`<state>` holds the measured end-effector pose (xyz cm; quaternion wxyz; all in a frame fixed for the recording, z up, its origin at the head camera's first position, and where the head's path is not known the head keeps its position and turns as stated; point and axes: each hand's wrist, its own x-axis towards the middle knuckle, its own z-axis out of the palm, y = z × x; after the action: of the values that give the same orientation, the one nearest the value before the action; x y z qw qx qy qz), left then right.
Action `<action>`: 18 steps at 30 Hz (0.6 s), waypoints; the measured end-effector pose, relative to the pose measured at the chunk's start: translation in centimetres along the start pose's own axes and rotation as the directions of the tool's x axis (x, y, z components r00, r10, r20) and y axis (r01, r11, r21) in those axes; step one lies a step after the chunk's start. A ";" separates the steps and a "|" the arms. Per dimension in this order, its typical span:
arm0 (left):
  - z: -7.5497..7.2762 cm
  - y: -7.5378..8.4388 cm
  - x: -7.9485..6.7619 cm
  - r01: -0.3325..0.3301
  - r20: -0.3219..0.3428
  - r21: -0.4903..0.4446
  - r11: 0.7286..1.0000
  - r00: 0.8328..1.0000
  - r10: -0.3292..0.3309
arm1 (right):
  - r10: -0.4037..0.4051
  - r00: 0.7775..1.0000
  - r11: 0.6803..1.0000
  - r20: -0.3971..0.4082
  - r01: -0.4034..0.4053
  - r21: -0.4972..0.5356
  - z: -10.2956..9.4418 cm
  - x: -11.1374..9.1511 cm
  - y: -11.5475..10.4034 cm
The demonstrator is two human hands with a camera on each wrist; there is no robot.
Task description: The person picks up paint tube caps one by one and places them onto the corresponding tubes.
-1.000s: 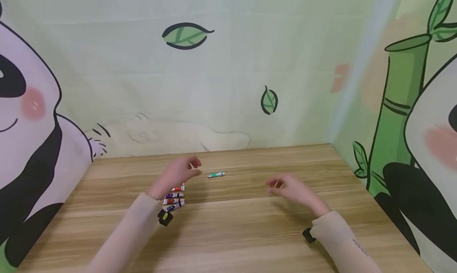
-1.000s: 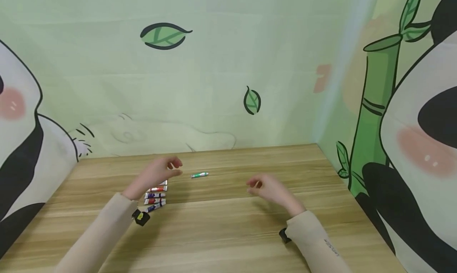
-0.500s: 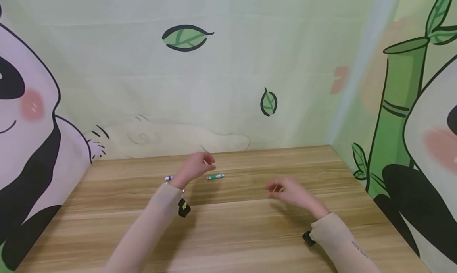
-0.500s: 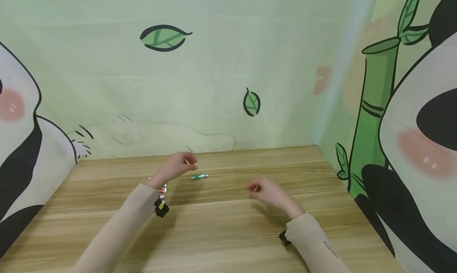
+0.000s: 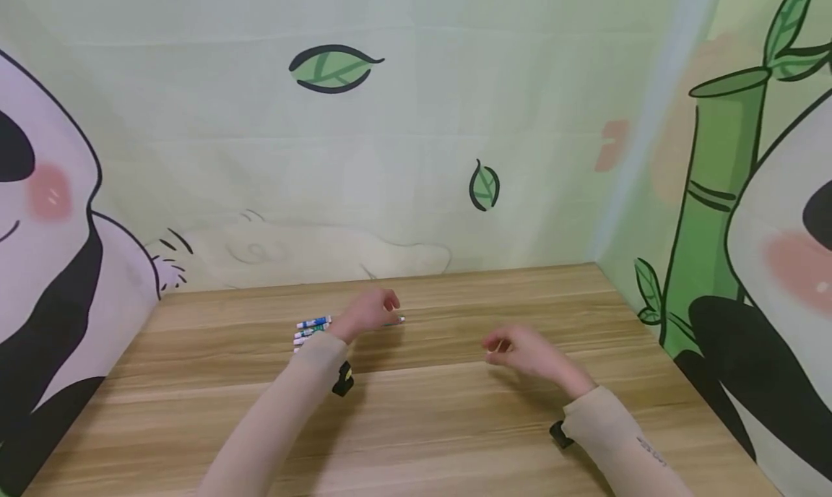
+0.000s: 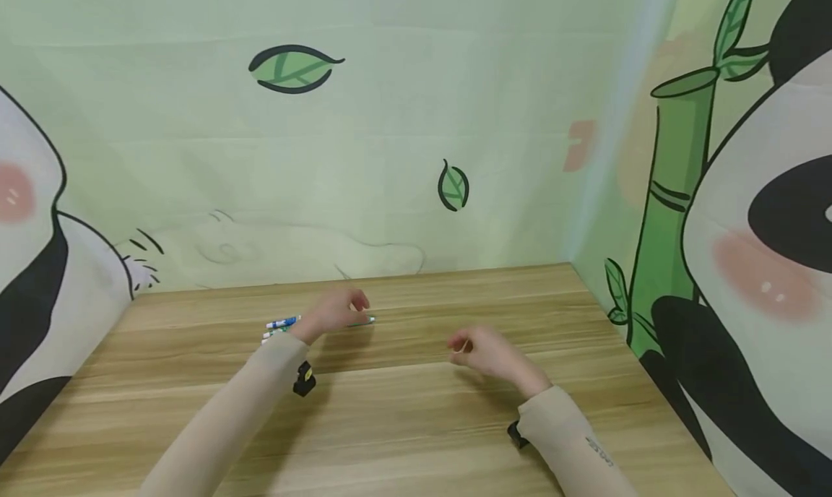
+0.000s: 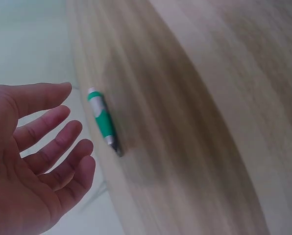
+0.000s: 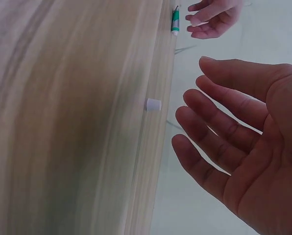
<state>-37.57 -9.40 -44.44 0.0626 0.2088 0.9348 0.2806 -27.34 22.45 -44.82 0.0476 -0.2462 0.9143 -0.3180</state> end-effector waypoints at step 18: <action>1.3 -1.2 0.3 -0.018 0.050 0.116 0.993 0.999 0.012 | 0.027 0.998 1.000 0.048 -0.027 -0.003 0.3 -0.2 0.7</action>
<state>-37.94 -9.57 -46.21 0.0711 0.2259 0.9461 0.2208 -27.39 22.89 -45.50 0.0738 -0.2414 0.9165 -0.3102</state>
